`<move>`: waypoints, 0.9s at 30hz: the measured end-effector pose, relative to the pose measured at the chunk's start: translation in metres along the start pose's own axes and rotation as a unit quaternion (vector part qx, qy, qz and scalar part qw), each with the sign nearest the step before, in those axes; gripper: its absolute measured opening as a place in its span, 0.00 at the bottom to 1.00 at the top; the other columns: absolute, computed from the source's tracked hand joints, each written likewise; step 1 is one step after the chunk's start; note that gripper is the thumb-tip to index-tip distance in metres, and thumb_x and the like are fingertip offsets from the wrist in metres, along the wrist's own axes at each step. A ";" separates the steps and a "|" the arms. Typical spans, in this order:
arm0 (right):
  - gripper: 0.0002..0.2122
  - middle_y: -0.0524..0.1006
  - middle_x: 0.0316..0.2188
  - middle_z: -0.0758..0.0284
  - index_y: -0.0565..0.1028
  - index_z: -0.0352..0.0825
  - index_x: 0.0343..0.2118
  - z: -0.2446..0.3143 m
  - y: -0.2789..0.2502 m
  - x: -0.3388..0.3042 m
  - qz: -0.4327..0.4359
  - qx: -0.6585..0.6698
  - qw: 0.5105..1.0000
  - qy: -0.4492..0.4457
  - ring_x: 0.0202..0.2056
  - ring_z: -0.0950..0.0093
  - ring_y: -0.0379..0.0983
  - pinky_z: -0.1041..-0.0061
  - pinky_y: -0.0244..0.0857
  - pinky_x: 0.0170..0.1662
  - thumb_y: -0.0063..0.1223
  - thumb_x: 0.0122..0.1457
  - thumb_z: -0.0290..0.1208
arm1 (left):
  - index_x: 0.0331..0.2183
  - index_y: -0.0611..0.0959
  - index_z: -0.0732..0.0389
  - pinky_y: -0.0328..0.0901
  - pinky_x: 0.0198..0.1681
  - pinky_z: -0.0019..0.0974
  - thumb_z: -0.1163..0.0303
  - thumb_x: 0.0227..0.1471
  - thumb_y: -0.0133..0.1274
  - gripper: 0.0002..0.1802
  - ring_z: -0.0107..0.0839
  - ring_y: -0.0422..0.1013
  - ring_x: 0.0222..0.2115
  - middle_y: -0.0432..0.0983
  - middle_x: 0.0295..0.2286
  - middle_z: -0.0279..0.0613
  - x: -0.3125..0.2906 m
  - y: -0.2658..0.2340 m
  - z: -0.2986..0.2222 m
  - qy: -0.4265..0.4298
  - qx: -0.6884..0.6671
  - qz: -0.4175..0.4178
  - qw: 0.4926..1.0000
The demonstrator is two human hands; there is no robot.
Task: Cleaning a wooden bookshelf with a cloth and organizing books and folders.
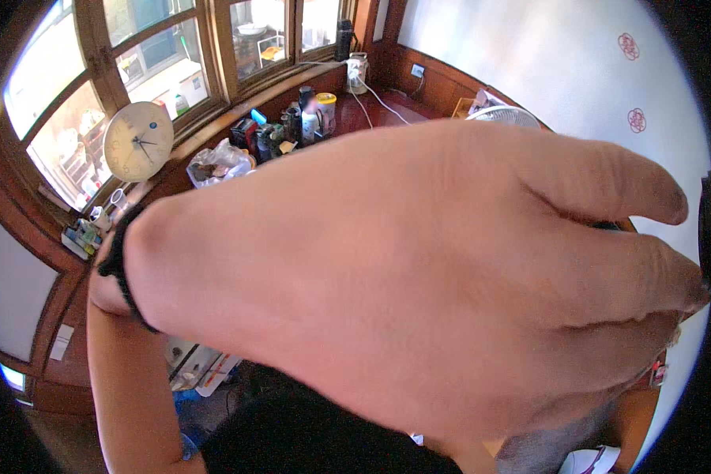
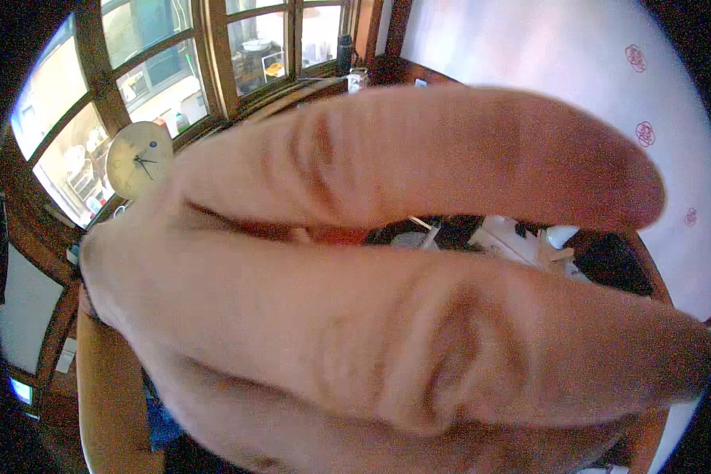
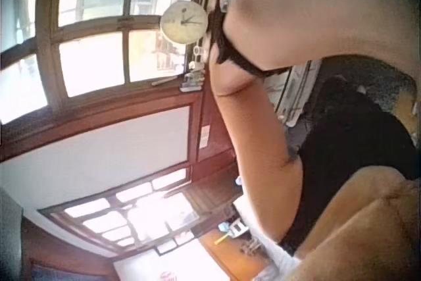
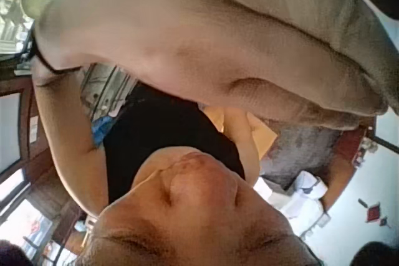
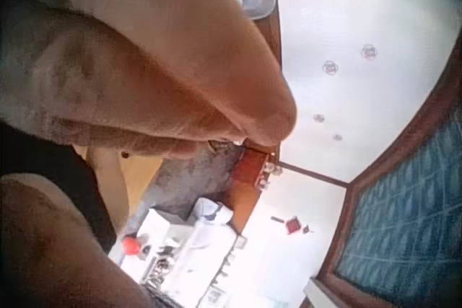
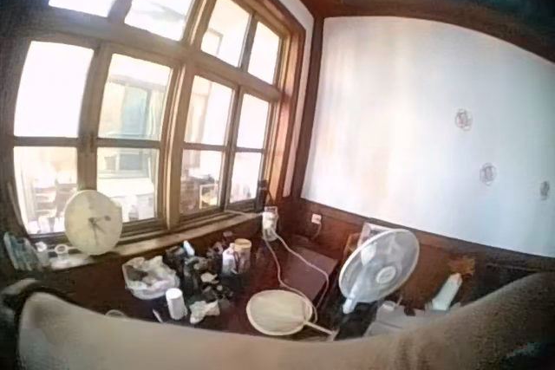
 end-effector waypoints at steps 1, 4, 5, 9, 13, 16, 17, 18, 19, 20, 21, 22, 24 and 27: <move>0.24 0.79 0.42 0.63 0.67 0.45 0.57 0.006 -0.001 0.020 -0.007 -0.027 1.000 -0.006 0.42 0.62 0.76 0.66 0.70 0.43 0.49 0.62 0.51 | 0.51 0.75 0.53 0.58 0.60 0.50 0.67 0.49 0.55 0.25 0.37 0.65 0.57 0.73 0.48 0.40 -0.001 0.011 0.012 -0.002 -0.005 0.010 1.000; 0.23 0.78 0.43 0.62 0.69 0.43 0.56 0.018 0.006 0.066 -0.019 -0.101 0.995 -0.013 0.44 0.61 0.75 0.64 0.69 0.45 0.48 0.62 0.50 | 0.51 0.75 0.53 0.58 0.60 0.50 0.67 0.49 0.55 0.25 0.38 0.65 0.57 0.73 0.48 0.40 -0.012 0.039 0.040 -0.013 -0.021 0.035 0.999; 0.23 0.78 0.43 0.61 0.69 0.43 0.55 0.020 0.006 0.079 -0.028 -0.115 0.993 -0.016 0.44 0.61 0.75 0.63 0.69 0.45 0.48 0.62 0.50 | 0.51 0.75 0.53 0.58 0.60 0.50 0.67 0.49 0.55 0.25 0.38 0.65 0.57 0.73 0.48 0.40 -0.015 0.046 0.048 -0.015 -0.025 0.041 0.999; 0.22 0.78 0.45 0.60 0.71 0.40 0.53 0.036 0.008 0.140 -0.052 -0.198 0.978 -0.028 0.46 0.59 0.74 0.59 0.67 0.48 0.47 0.62 0.50 | 0.51 0.75 0.53 0.58 0.60 0.50 0.67 0.49 0.55 0.25 0.38 0.65 0.57 0.73 0.49 0.40 -0.039 0.061 0.078 -0.040 -0.040 0.064 0.996; 0.21 0.77 0.46 0.58 0.73 0.38 0.50 0.049 0.036 0.185 -0.043 -0.279 0.958 -0.046 0.48 0.58 0.72 0.56 0.66 0.50 0.47 0.62 0.49 | 0.52 0.75 0.53 0.58 0.61 0.50 0.67 0.49 0.55 0.25 0.38 0.65 0.57 0.73 0.49 0.40 -0.083 0.072 0.103 -0.098 -0.022 0.092 0.991; 0.21 0.77 0.47 0.57 0.75 0.37 0.48 0.047 0.058 0.238 -0.030 -0.305 0.950 -0.059 0.50 0.57 0.72 0.54 0.65 0.52 0.46 0.62 0.49 | 0.52 0.75 0.53 0.58 0.61 0.50 0.67 0.49 0.55 0.25 0.38 0.65 0.57 0.73 0.49 0.40 -0.079 0.095 0.121 -0.140 -0.019 0.147 0.979; 0.21 0.76 0.47 0.57 0.75 0.36 0.48 0.034 0.050 0.260 -0.048 -0.317 0.945 -0.071 0.50 0.56 0.71 0.53 0.64 0.52 0.46 0.62 0.49 | 0.52 0.75 0.53 0.58 0.61 0.50 0.67 0.49 0.55 0.25 0.38 0.65 0.57 0.73 0.49 0.40 -0.083 0.096 0.125 -0.149 -0.014 0.142 0.979; 0.22 0.76 0.47 0.56 0.76 0.37 0.47 0.023 0.041 0.279 -0.068 -0.323 0.939 -0.098 0.49 0.54 0.71 0.52 0.64 0.51 0.45 0.62 0.51 | 0.52 0.75 0.53 0.58 0.61 0.50 0.67 0.49 0.55 0.25 0.38 0.65 0.57 0.73 0.49 0.40 -0.087 0.096 0.129 -0.154 -0.005 0.135 0.979; 0.23 0.76 0.46 0.54 0.76 0.39 0.46 0.008 0.026 0.298 -0.091 -0.329 0.932 -0.125 0.48 0.52 0.71 0.51 0.65 0.50 0.44 0.61 0.54 | 0.52 0.75 0.53 0.58 0.61 0.50 0.67 0.49 0.55 0.25 0.38 0.65 0.57 0.73 0.49 0.40 -0.092 0.097 0.134 -0.157 -0.001 0.130 0.979; 0.22 0.76 0.46 0.55 0.76 0.39 0.47 0.002 0.063 0.290 -0.057 -0.349 0.926 -0.130 0.49 0.51 0.71 0.50 0.65 0.50 0.44 0.61 0.53 | 0.52 0.75 0.53 0.58 0.61 0.50 0.67 0.49 0.55 0.25 0.38 0.65 0.57 0.73 0.49 0.40 -0.103 0.101 0.136 -0.175 0.012 0.152 0.973; 0.22 0.76 0.47 0.55 0.76 0.40 0.47 0.003 0.092 0.281 -0.029 -0.370 0.919 -0.134 0.49 0.51 0.71 0.50 0.66 0.49 0.44 0.62 0.52 | 0.52 0.75 0.53 0.58 0.61 0.51 0.67 0.49 0.55 0.25 0.38 0.65 0.57 0.73 0.49 0.40 -0.111 0.104 0.139 -0.192 0.020 0.173 0.966; 0.22 0.75 0.50 0.55 0.74 0.40 0.50 -0.002 0.089 0.300 0.079 -0.396 0.911 -0.083 0.51 0.53 0.70 0.52 0.64 0.52 0.45 0.62 0.52 | 0.52 0.75 0.53 0.58 0.61 0.51 0.67 0.49 0.55 0.25 0.38 0.65 0.57 0.73 0.49 0.40 -0.109 0.107 0.142 -0.196 0.026 0.172 0.965; 0.22 0.73 0.54 0.57 0.73 0.39 0.52 -0.019 0.083 0.305 0.066 -0.380 0.917 -0.100 0.55 0.58 0.69 0.61 0.59 0.58 0.48 0.61 0.50 | 0.52 0.75 0.53 0.58 0.61 0.51 0.67 0.49 0.55 0.25 0.38 0.65 0.57 0.73 0.49 0.40 -0.103 0.115 0.148 -0.200 0.038 0.173 0.964; 0.23 0.73 0.53 0.59 0.73 0.38 0.51 -0.023 0.088 0.301 0.049 -0.356 0.926 -0.118 0.54 0.62 0.68 0.66 0.58 0.58 0.49 0.61 0.51 | 0.52 0.75 0.53 0.58 0.61 0.51 0.67 0.49 0.55 0.25 0.38 0.65 0.57 0.73 0.49 0.40 -0.095 0.130 0.157 -0.210 0.052 0.184 0.959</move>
Point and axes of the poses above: each hand's wrist, its own x-axis towards the middle knuckle, its own y-axis out of the palm, z = x × y, the point moved 5 cm from there along x, towards the middle knuckle
